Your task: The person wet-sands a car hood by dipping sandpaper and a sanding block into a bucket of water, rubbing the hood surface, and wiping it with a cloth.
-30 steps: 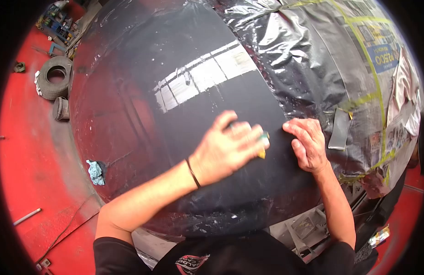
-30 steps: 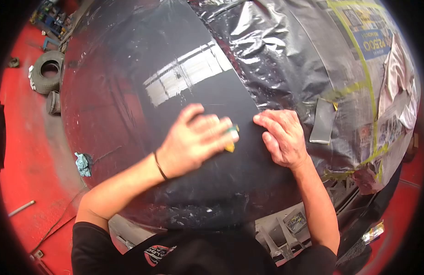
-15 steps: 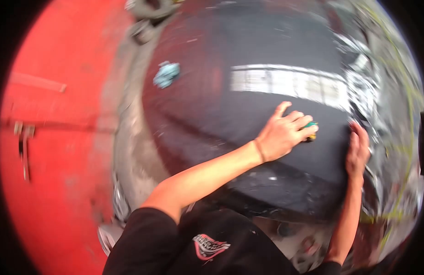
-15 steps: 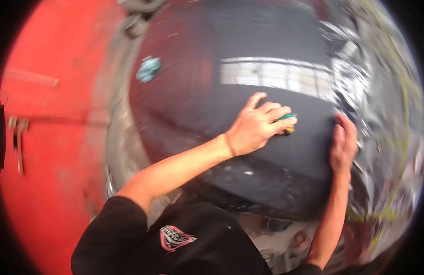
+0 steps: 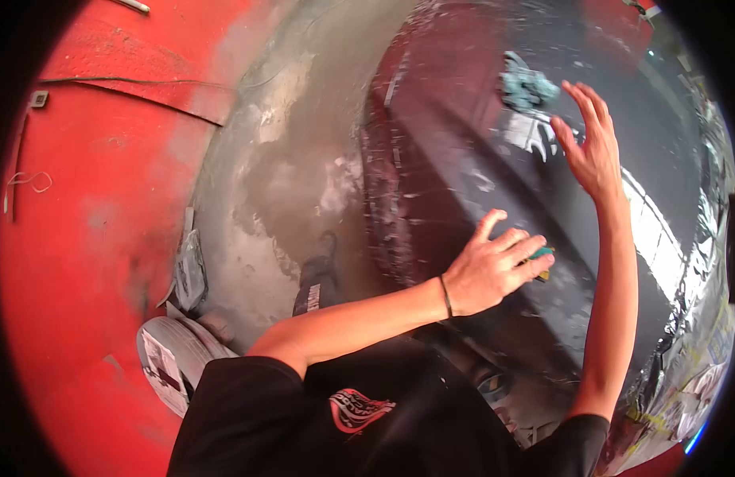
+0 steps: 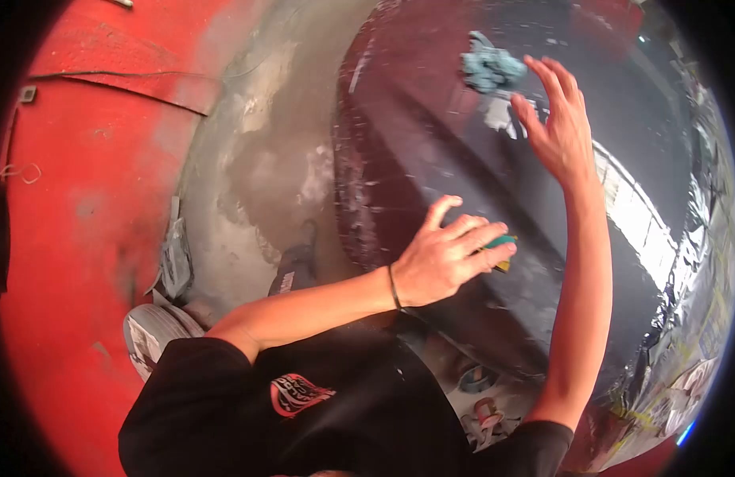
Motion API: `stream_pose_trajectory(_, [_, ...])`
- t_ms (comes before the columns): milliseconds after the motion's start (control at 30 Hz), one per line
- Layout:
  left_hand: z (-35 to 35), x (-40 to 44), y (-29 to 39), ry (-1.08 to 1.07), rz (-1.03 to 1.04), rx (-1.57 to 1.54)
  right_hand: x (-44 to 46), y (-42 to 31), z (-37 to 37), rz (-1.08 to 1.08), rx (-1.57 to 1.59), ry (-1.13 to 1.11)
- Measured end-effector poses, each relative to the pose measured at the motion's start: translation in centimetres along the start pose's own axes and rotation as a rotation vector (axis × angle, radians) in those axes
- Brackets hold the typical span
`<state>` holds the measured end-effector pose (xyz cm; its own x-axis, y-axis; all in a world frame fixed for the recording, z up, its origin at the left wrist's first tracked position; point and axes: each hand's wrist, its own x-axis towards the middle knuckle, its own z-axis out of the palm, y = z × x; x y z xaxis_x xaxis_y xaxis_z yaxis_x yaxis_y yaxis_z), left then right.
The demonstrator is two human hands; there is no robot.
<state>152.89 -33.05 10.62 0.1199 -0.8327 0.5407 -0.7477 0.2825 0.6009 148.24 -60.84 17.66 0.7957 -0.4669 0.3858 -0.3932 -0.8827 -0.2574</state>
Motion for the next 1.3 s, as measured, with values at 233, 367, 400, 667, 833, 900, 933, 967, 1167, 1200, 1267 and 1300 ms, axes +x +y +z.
stream_pose_trajectory(233, [-17.6,-5.5,-20.4,0.073,-0.077,0.294,3.6,1.1,13.3,0.078,-0.387,0.100])
stream_pose_trajectory(367, [-25.8,-2.3,-28.6,0.116,-0.040,0.369,3.5,0.9,13.1,0.076,-0.494,0.107])
stream_pose_trajectory(400, [-27.3,-1.5,-29.3,0.130,-0.025,0.385,3.5,1.2,13.3,0.068,-0.483,0.116])
stream_pose_trajectory(667, [-24.3,0.8,-28.2,0.208,-0.030,0.406,3.7,-2.6,12.6,0.237,-0.551,0.164])
stream_pose_trajectory(833, [-12.2,3.6,-20.3,0.019,-0.010,0.243,3.9,-3.7,12.8,0.295,-0.496,0.350])
stream_pose_trajectory(900, [-8.3,5.8,-19.1,-0.026,-0.002,0.173,3.9,-2.2,13.0,0.332,-0.448,0.293])
stream_pose_trajectory(933, [-6.6,6.8,-19.0,-0.019,0.014,0.143,4.3,-1.6,12.4,0.309,-0.398,0.277])
stream_pose_trajectory(967, [-4.9,7.2,-19.1,-0.035,0.022,0.115,4.1,-1.1,11.8,0.382,-0.383,0.211])
stream_pose_trajectory(1167, [1.0,18.0,-22.6,-0.029,0.146,0.113,7.6,2.2,5.6,0.779,-0.017,0.178])
stream_pose_trajectory(1200, [1.7,21.7,-23.3,-0.024,0.126,0.114,8.9,3.1,5.2,0.779,-0.030,0.213])
stream_pose_trajectory(1267, [3.9,25.6,-24.3,0.033,0.108,0.123,10.6,5.0,5.3,0.765,-0.055,0.297])
stream_pose_trajectory(1300, [3.5,25.3,-23.7,0.020,0.067,0.092,11.7,3.5,4.2,0.892,0.002,0.278])
